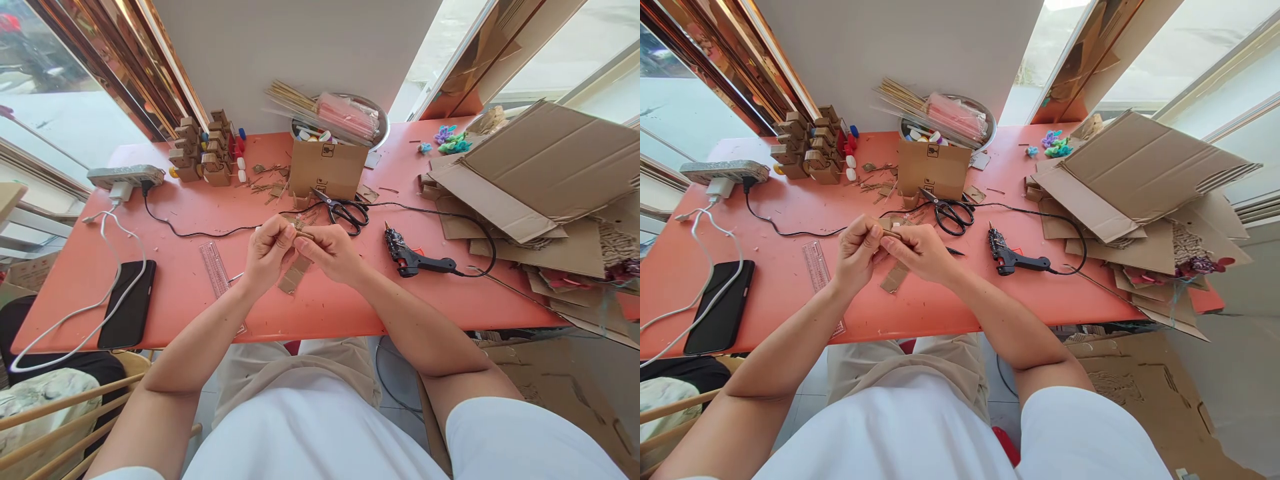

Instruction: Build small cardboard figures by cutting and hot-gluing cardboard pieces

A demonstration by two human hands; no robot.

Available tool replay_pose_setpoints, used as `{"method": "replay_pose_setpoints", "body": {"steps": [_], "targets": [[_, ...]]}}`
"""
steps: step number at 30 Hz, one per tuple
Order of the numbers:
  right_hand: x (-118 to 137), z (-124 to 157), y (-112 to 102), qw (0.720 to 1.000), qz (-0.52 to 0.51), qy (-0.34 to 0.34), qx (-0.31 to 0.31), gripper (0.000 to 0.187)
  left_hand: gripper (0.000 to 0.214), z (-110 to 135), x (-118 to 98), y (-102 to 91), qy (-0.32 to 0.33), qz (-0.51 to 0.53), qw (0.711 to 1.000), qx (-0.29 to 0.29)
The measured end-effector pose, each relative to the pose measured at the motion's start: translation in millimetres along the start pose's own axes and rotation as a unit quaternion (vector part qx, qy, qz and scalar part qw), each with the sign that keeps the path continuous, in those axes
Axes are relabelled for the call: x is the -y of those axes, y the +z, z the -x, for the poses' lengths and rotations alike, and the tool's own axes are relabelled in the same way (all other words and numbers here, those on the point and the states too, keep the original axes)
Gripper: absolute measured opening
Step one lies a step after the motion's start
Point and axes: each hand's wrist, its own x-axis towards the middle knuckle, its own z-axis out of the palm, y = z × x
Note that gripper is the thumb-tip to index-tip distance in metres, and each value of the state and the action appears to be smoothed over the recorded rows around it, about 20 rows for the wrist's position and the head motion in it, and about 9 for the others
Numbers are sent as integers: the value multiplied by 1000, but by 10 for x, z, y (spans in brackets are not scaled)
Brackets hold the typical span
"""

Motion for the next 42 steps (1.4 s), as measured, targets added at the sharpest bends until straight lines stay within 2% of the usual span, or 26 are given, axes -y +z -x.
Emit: {"method": "replay_pose_setpoints", "body": {"steps": [5, 11, 20, 22, 25, 28, 32, 35, 37, 39, 40, 42], "targets": [[-42, 12, 50, 999, 24, -7, -40, 65, 69, -1, 3, 20, -9, 0, 1000, 18], [-90, -21, -18, 1000, -14, -20, -11, 74, 65, -9, 21, 16, 0, 0, 1000, -11], [-79, 33, 27, 998, 22, -17, -53, 56, 67, 0, -28, 26, -2, -8, 1000, 17], [-85, 22, 42, 998, 18, -13, -61, 58, 67, -6, -12, 19, 1, -13, 1000, 9], [-89, 0, 50, 999, -2, -15, -38, 62, 69, -19, 17, -11, 13, -30, 999, -18], [-84, 2, 64, 1000, 3, -21, -19, 51, 71, -23, 32, -48, 31, -80, 996, -35], [-74, 22, 93, 999, 30, -22, -31, 30, 70, -18, 46, -74, 52, -143, 988, -27], [-64, 6, 43, 999, 41, 0, -19, 29, 69, -41, 57, -109, 30, -151, 988, -8], [-53, -16, -59, 998, 59, 28, -1, 29, 66, -73, 52, -157, -6, -161, 987, 28], [-34, -36, -201, 994, 93, 64, -10, 28, 56, -100, 27, -211, -47, -214, 971, 94], [-21, -42, -276, 990, 112, 82, -25, 30, 49, -108, 6, -231, -58, -270, 953, 125], [11, -44, -407, 982, 145, 115, -25, 35, 25, -106, -49, -237, -89, -408, 892, 174]]}}
